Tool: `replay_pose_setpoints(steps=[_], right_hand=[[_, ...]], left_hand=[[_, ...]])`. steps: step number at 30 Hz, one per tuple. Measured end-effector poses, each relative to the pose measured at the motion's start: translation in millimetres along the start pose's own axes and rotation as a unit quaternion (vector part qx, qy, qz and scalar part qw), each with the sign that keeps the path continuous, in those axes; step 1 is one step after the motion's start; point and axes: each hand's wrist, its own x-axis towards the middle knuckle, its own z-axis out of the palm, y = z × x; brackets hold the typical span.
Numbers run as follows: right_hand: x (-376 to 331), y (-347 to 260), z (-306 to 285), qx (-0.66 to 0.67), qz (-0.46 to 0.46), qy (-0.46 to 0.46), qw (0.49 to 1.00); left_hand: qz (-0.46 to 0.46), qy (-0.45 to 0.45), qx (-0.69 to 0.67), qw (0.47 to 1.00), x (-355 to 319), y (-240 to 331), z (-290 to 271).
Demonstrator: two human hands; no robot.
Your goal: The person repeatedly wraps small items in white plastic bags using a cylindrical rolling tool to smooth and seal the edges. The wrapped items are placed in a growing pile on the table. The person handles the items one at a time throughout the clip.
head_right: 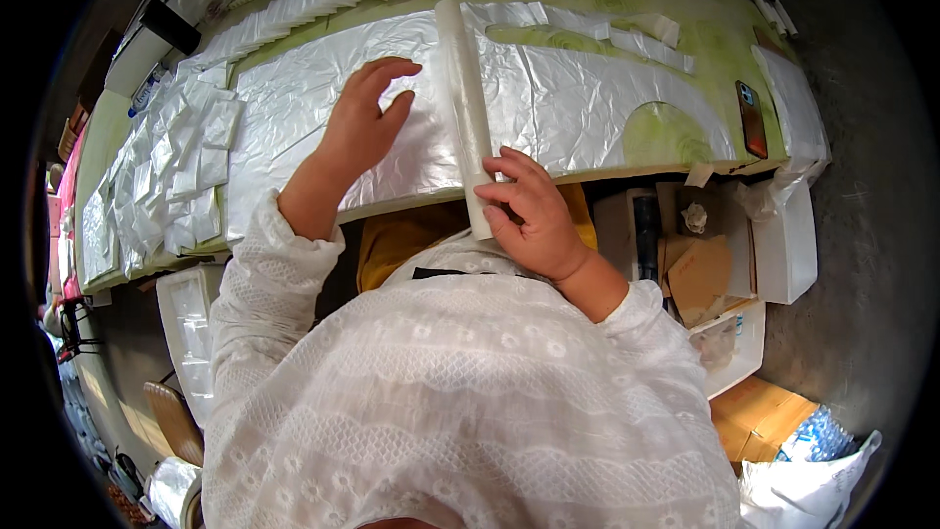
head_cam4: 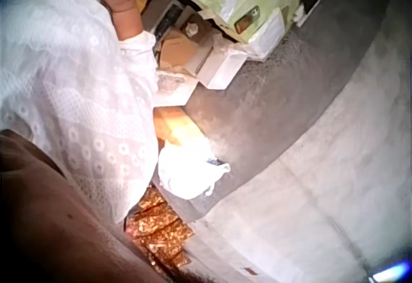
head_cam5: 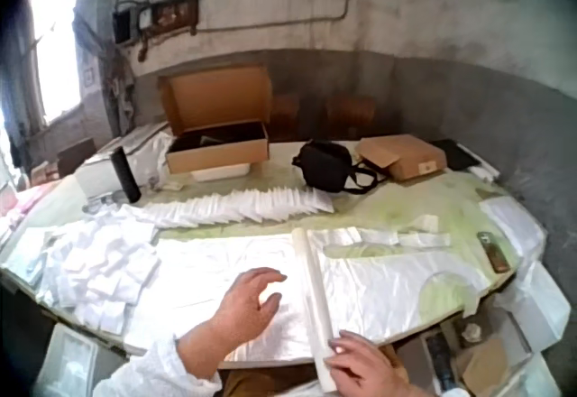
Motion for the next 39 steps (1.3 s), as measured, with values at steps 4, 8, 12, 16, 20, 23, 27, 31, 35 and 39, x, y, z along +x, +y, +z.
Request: replay_pose_setpoints(steps=[4,8,12,16,20,23,27,31,35,39], right_hand=[[11,-5,6,0.026,-0.044,-0.041,0.998],[23,-5,10,0.049,-0.023,-0.047,0.997],[37,-12,19,0.035,-0.016,-0.092,0.995],[45,-22,23,0.025,0.004,-0.073,0.997],[54,-17,27,0.071,0.042,-0.013,0.997],[68,9,28,0.020,0.075,0.004,0.997],[100,61,48,-0.150,-0.046,-0.067,0.985],[150,66,68,-0.230,-0.017,-0.212,0.950],[193,90,70,-0.314,0.099,-0.215,0.919],[212,157,-8,-0.341,0.350,-0.151,0.859]], left_hand=[[-0.058,-0.063,-0.018,0.996,-18,15,44],[-0.078,-0.117,0.110,0.984,-40,38,46],[-0.106,-0.148,0.072,0.981,-33,31,33],[0.007,-0.054,0.029,0.998,-16,25,27],[0.039,-0.051,0.020,0.998,-11,14,29],[0.010,-0.047,0.023,0.999,-12,6,22],[-0.027,-0.075,-0.002,0.997,-38,19,1],[-0.065,-0.046,-0.019,0.997,-60,7,-10],[-0.091,-0.043,-0.016,0.995,-68,4,-19],[-0.085,-0.026,-0.004,0.996,-69,4,-21]])
